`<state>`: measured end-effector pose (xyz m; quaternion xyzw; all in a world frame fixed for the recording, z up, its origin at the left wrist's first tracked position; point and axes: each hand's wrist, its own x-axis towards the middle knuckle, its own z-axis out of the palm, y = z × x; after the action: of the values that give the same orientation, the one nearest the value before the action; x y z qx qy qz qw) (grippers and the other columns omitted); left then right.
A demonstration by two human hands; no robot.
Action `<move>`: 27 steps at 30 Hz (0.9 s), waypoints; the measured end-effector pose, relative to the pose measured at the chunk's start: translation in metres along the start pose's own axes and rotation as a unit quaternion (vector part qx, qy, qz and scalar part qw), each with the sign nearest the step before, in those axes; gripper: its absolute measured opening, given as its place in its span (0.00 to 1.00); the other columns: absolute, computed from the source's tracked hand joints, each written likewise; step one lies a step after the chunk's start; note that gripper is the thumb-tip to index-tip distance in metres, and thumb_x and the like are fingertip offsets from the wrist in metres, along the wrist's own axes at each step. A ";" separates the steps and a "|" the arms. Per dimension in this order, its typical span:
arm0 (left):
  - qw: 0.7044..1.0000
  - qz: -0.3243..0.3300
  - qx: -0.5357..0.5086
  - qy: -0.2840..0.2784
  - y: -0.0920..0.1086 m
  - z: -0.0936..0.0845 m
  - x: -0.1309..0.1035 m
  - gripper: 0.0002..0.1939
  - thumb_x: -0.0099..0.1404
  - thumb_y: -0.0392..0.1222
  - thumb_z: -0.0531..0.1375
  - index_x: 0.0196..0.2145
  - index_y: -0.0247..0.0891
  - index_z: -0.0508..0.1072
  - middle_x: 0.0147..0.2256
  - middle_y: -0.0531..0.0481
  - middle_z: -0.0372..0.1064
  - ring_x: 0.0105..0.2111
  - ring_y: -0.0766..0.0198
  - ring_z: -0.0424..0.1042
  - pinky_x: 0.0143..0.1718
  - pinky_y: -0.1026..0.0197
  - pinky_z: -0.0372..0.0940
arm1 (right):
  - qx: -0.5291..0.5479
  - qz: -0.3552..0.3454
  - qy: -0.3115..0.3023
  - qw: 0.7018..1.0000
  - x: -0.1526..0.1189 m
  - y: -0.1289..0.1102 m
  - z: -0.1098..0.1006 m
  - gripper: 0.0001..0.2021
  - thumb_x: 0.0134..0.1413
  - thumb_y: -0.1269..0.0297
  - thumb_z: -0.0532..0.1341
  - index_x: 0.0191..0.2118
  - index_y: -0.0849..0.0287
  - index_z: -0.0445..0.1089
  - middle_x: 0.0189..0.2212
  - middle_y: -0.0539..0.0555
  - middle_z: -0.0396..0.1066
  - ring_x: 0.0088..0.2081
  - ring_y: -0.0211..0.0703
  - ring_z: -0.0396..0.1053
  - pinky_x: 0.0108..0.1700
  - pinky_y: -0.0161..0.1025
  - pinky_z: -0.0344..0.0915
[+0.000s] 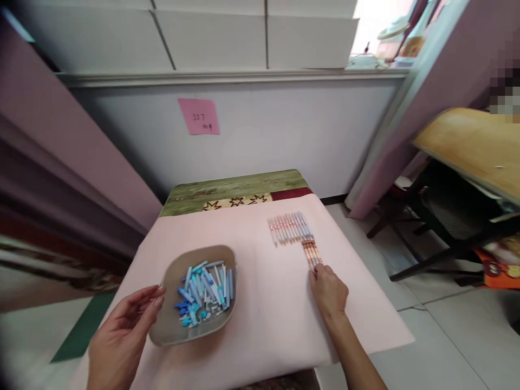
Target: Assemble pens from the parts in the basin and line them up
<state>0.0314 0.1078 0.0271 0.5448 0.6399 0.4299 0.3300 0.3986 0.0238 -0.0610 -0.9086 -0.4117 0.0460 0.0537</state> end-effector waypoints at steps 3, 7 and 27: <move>0.990 0.013 0.114 0.083 -0.016 -0.016 0.007 0.26 0.53 0.57 0.62 0.46 0.42 0.71 0.44 0.45 0.70 0.40 0.53 0.70 0.45 0.51 0.63 | 0.013 -0.010 0.024 1.000 -0.006 -0.001 -0.003 0.14 0.59 0.53 0.53 0.38 0.54 0.72 0.36 0.54 0.73 0.32 0.43 0.70 0.25 0.35 0.54; 0.993 -0.075 0.078 0.052 -0.046 -0.021 0.014 0.32 0.50 0.59 0.62 0.48 0.37 0.68 0.52 0.38 0.65 0.45 0.50 0.68 0.43 0.51 0.65 | 0.078 -0.031 0.044 0.995 -0.019 -0.014 -0.013 0.15 0.57 0.50 0.54 0.36 0.52 0.73 0.35 0.52 0.74 0.30 0.42 0.70 0.25 0.35 0.54; 0.985 -0.131 -0.111 -0.016 -0.063 -0.009 0.000 0.27 0.54 0.57 0.61 0.47 0.35 0.70 0.43 0.41 0.72 0.39 0.53 0.73 0.40 0.52 0.68 | 0.438 -0.241 -0.073 0.863 -0.048 -0.101 -0.076 0.17 0.53 0.48 0.58 0.37 0.57 0.73 0.23 0.51 0.70 0.23 0.38 0.65 0.25 0.34 0.59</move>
<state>-0.0032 0.1040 -0.0267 0.4233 0.6482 0.4427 0.4523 0.3018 0.0495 0.0300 -0.6582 -0.5581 0.2735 0.4249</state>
